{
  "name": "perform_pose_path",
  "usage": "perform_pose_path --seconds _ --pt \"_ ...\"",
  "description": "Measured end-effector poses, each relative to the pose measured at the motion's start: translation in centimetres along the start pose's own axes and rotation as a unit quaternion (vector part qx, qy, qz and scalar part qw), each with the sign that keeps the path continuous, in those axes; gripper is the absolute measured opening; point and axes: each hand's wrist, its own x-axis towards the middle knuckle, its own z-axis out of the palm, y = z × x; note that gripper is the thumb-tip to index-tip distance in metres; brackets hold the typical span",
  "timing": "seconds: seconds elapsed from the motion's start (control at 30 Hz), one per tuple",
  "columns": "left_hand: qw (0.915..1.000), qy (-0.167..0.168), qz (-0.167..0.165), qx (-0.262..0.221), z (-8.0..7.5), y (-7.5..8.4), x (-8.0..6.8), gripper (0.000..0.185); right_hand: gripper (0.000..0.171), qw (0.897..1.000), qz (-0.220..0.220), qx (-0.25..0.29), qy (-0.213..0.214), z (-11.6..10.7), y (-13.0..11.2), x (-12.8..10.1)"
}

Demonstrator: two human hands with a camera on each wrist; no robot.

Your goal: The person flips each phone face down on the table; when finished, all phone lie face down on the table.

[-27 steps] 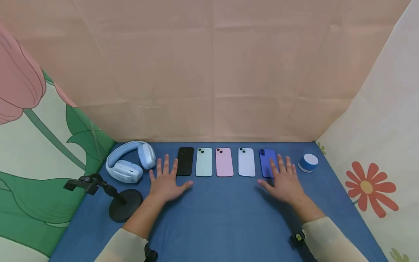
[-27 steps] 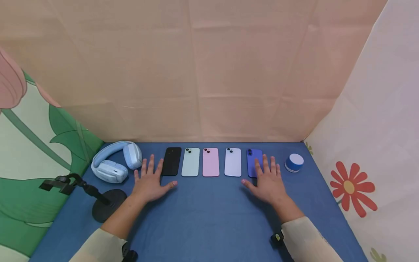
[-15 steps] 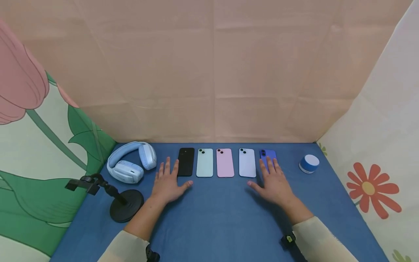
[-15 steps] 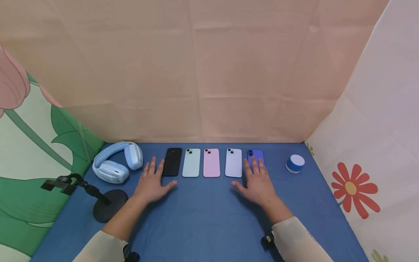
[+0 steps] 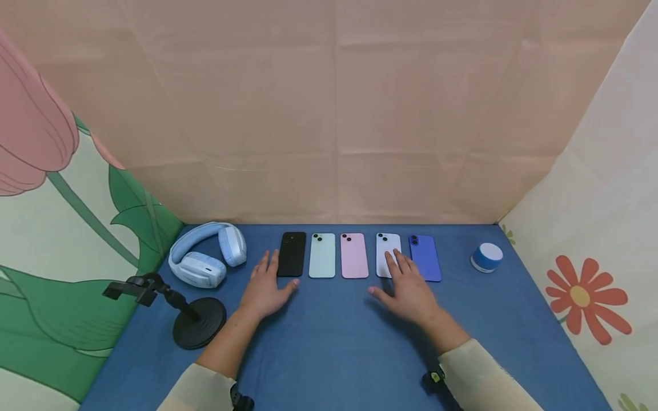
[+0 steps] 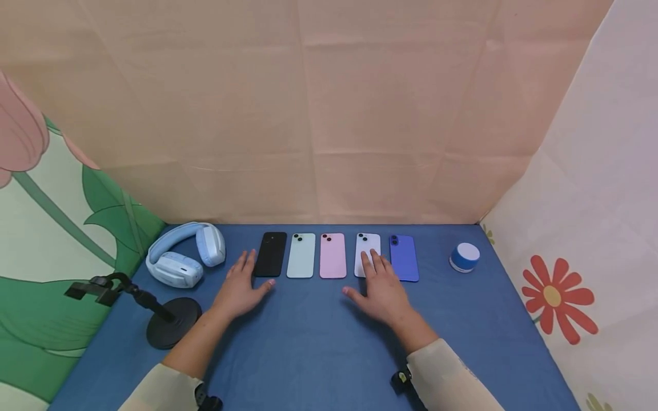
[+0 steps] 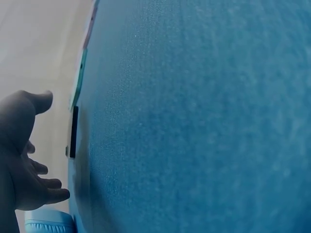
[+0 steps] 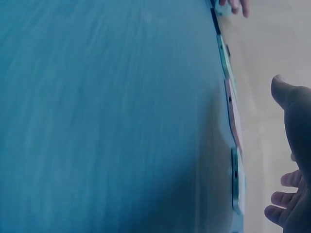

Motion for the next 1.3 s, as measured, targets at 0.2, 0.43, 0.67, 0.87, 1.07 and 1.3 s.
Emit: perform_pose_path --seconds 0.2,0.43,0.67,0.87,1.07,1.3 --pt "0.9996 0.013 0.002 -0.027 0.1 -0.4 0.1 0.097 0.105 1.000 -0.009 0.020 -0.005 0.6 -1.7 0.5" --pt "0.9982 0.018 0.002 -0.057 0.2 -0.9 0.2 0.095 0.104 0.999 -0.021 0.042 -0.015 1.2 -3.6 1.2" --pt "0.9967 0.010 -0.003 -0.081 0.1 -1.0 0.4 0.090 0.099 0.997 -0.032 0.068 -0.018 2.0 -5.1 1.9" --pt "0.9965 0.008 -0.012 -0.082 0.0 -1.1 0.5 0.086 0.095 0.996 -0.034 0.082 -0.026 2.5 -6.4 2.7" --pt "0.9962 0.007 -0.020 -0.084 -0.1 -1.0 0.6 0.084 0.093 0.994 -0.041 0.094 -0.027 3.0 -7.7 3.6" --pt "0.9966 0.006 -0.023 -0.079 -0.1 -1.3 0.8 0.081 0.091 0.993 -0.051 0.099 -0.037 3.6 -8.9 4.6"
